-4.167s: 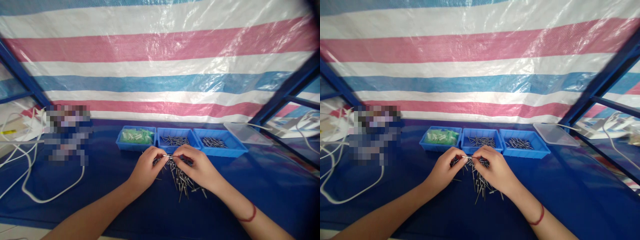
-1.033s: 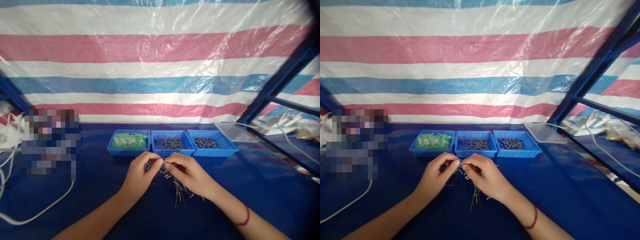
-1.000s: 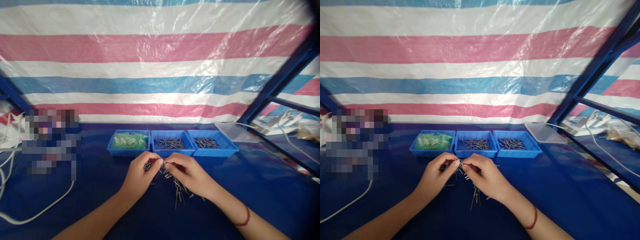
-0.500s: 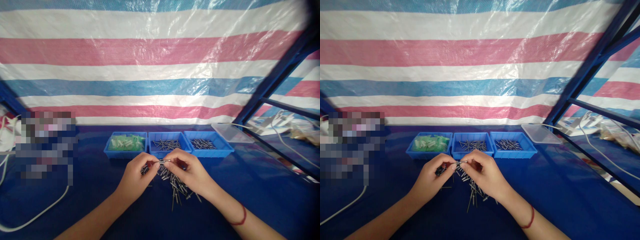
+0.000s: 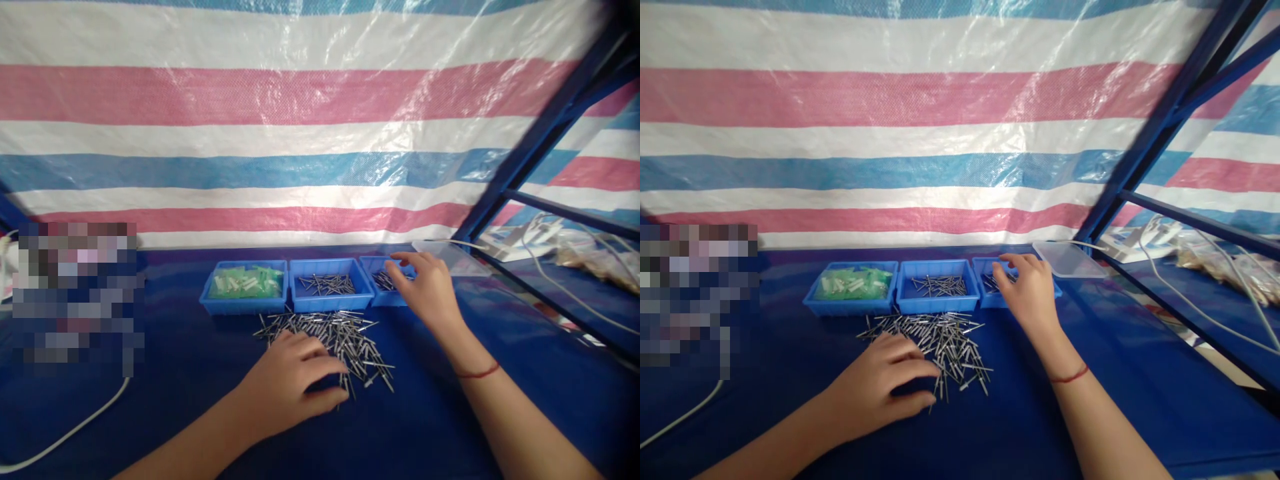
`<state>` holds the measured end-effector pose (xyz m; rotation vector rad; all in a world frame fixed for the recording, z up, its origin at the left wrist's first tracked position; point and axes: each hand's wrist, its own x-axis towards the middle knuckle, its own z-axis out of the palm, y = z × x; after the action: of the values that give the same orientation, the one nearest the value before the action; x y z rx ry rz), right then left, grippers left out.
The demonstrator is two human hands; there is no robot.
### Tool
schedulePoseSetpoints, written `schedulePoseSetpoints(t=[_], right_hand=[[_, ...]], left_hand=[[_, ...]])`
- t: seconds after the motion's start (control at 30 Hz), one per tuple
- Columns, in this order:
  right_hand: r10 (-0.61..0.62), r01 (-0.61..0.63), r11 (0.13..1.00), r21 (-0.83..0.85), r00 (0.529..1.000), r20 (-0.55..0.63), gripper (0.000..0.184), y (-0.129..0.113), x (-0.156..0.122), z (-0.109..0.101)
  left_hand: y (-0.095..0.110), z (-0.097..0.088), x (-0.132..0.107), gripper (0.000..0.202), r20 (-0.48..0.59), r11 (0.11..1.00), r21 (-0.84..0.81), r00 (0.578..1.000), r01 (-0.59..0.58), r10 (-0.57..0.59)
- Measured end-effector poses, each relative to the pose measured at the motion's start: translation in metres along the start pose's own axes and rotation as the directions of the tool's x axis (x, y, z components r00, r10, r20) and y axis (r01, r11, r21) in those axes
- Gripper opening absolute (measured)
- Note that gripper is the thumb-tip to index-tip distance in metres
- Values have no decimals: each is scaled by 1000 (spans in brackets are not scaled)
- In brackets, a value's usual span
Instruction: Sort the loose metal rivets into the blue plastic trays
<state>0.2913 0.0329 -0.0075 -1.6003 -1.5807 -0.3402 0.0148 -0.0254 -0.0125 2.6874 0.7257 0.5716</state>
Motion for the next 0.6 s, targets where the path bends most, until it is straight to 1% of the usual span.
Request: schedulePoseSetpoints(t=[0.07, 0.1, 0.17, 0.23, 0.37, 0.47, 0.6], right_hand=[[-37, 37, 999, -18, 999, 33, 24, -1, -1, 3], [-48, 48, 999, 0, 998, 41, 24, -4, -2, 4], [-74, 71, 996, 62, 996, 50, 22, -14, -6, 3], [-106, 97, 987, 132, 993, 58, 20, -25, -10, 1], [-188, 157, 956, 246, 977, 104, 17, -45, -16, -4], [-243, 191, 929, 317, 961, 132, 15, -54, -20, -6], [-292, 210, 898, 386, 942, 167, 16, -64, -24, -9]], left_hand=[[2, 4, -2, 27, 46, 993, 75, 996, -85, 82], [2, 5, -3, 27, 61, 987, 107, 992, -118, 112], [3, 7, -3, 21, 77, 977, 157, 988, -145, 134], [3, 6, -2, 15, 86, 972, 196, 990, -127, 112], [2, 0, 1, 6, 93, 965, 259, 995, -52, 29], [1, -2, 1, 5, 80, 953, 304, 997, -19, -6], [0, -3, 2, 8, 77, 943, 333, 997, -2, -25]])
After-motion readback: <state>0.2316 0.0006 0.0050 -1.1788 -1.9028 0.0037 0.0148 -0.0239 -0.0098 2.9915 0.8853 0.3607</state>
